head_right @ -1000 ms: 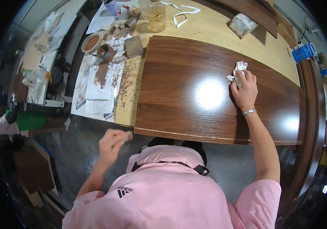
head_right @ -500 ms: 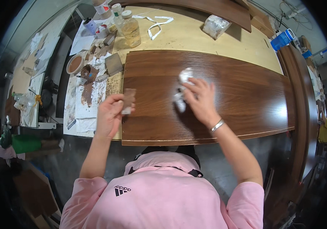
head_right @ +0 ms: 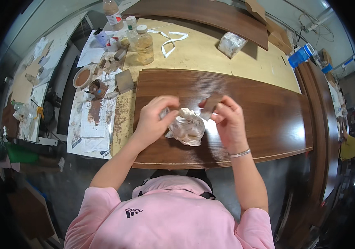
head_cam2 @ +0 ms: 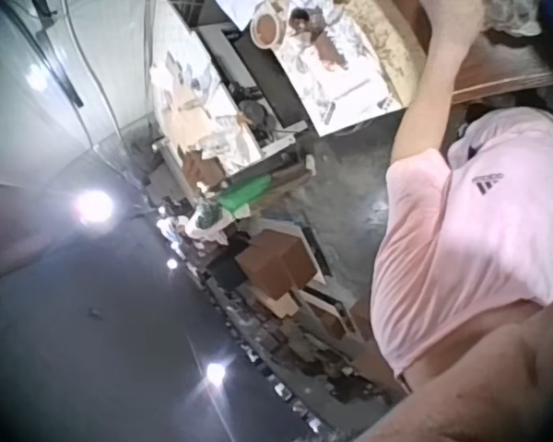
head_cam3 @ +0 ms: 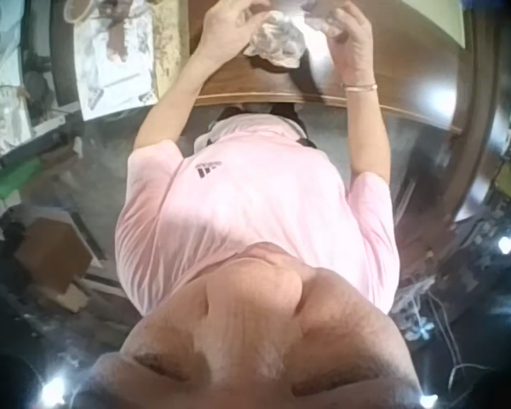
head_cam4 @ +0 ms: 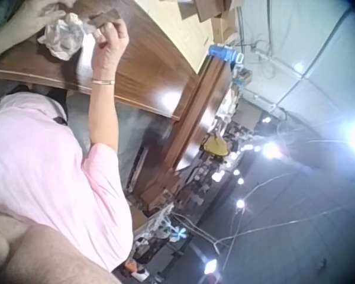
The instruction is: The person sands the edges of a wooden panel and wipes the surface with a cloth. The person uses a sanding block on multiple sides and edges of the panel, alternates between sanding and wiping the wood with a white cloth, and occasionally applies a liquid from a container to the cloth or panel.
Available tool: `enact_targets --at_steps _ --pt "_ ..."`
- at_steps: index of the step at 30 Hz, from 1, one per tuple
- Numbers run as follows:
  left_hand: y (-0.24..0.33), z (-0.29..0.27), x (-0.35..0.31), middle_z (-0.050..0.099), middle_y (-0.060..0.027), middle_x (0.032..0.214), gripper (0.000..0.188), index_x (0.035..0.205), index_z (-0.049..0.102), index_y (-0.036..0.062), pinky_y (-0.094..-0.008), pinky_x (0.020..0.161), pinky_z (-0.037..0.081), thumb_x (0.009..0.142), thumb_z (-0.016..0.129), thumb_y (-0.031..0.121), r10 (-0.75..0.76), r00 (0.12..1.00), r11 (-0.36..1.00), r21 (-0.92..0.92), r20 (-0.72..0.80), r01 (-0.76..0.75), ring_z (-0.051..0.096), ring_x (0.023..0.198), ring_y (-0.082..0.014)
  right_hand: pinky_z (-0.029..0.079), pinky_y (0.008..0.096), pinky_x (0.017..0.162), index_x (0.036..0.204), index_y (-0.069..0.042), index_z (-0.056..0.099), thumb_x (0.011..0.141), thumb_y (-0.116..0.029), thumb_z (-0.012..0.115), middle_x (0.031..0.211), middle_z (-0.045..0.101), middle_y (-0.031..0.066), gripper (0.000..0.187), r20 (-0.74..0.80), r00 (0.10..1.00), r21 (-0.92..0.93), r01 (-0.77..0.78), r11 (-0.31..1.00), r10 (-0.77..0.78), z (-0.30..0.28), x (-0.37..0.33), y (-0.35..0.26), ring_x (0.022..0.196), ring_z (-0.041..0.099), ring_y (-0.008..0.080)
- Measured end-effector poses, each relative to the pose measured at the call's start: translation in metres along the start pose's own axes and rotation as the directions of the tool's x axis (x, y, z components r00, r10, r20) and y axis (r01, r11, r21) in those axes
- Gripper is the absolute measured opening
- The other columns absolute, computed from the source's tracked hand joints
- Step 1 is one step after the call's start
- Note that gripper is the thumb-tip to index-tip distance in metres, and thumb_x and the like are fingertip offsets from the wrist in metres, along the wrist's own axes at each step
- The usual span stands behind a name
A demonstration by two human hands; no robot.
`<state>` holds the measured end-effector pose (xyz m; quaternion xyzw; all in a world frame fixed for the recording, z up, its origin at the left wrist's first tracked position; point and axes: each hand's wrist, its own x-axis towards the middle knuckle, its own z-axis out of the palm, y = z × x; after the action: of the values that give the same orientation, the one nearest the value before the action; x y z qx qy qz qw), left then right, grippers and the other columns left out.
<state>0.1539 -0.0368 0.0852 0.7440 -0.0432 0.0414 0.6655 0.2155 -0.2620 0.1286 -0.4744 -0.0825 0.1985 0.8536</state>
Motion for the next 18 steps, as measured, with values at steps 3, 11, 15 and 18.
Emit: enact_targets --at_steps 3,11,15,18 --pt "-0.022 0.022 0.02 0.053 -0.0175 0.138 0.055 0.127 0.06 0.0077 -0.0561 0.104 0.038 0.084 0.071 0.041 0.351 0.922 0.666 0.648 0.165 -0.37 0.047 0.128 -0.038 0.052 0.0242 0.072 0.111 0.001 0.063 0.093 -0.006 0.063 0.101 0.07 0.0111 0.019 -0.033 0.999 0.002 0.04 0.999 -0.04 -0.024 0.023 0.002 0.085 0.066 0.0145" --pt "-0.018 0.014 -0.073 0.047 -0.0189 0.143 0.06 0.133 0.056 0.0098 -0.0702 0.11 0.02 0.083 0.069 0.042 0.055 0.91 0.647 0.68 0.411 -0.346 0.037 0.14 -0.0329 0.044 0.0242 0.061 0.093 0.001 0.072 0.087 -0.013 0.072 0.077 0.066 0.0002 0.016 -0.059 0.987 -0.693 0.065 0.718 -0.146 0.02 0.137 0.06 0.069 0.057 0.0081" --pt "-0.02 0.005 -0.102 0.046 -0.0167 0.144 0.057 0.13 0.057 0.0111 -0.069 0.111 0.021 0.082 0.071 0.04 0.05 0.954 0.715 0.656 0.296 -0.241 0.037 0.14 -0.0301 0.048 0.0346 0.06 0.087 0.002 0.072 0.084 -0.022 0.073 0.067 0.065 0.0101 0.025 0.08 0.983 -0.968 0.116 0.223 -0.165 0.066 0.183 0.1 0.062 0.061 0.0219" --pt "-0.029 0.003 -0.108 0.046 -0.015 0.145 0.055 0.126 0.058 0.012 -0.068 0.112 0.02 0.081 0.073 0.04 0.1 0.963 0.772 0.591 0.251 -0.234 0.037 0.141 -0.0291 0.05 0.0424 0.066 0.088 0.001 0.072 0.081 -0.026 0.072 0.077 0.068 0.0186 0.028 0.166 0.977 -0.986 0.168 0.007 -0.131 0.101 0.204 0.127 0.07 0.064 0.0351"
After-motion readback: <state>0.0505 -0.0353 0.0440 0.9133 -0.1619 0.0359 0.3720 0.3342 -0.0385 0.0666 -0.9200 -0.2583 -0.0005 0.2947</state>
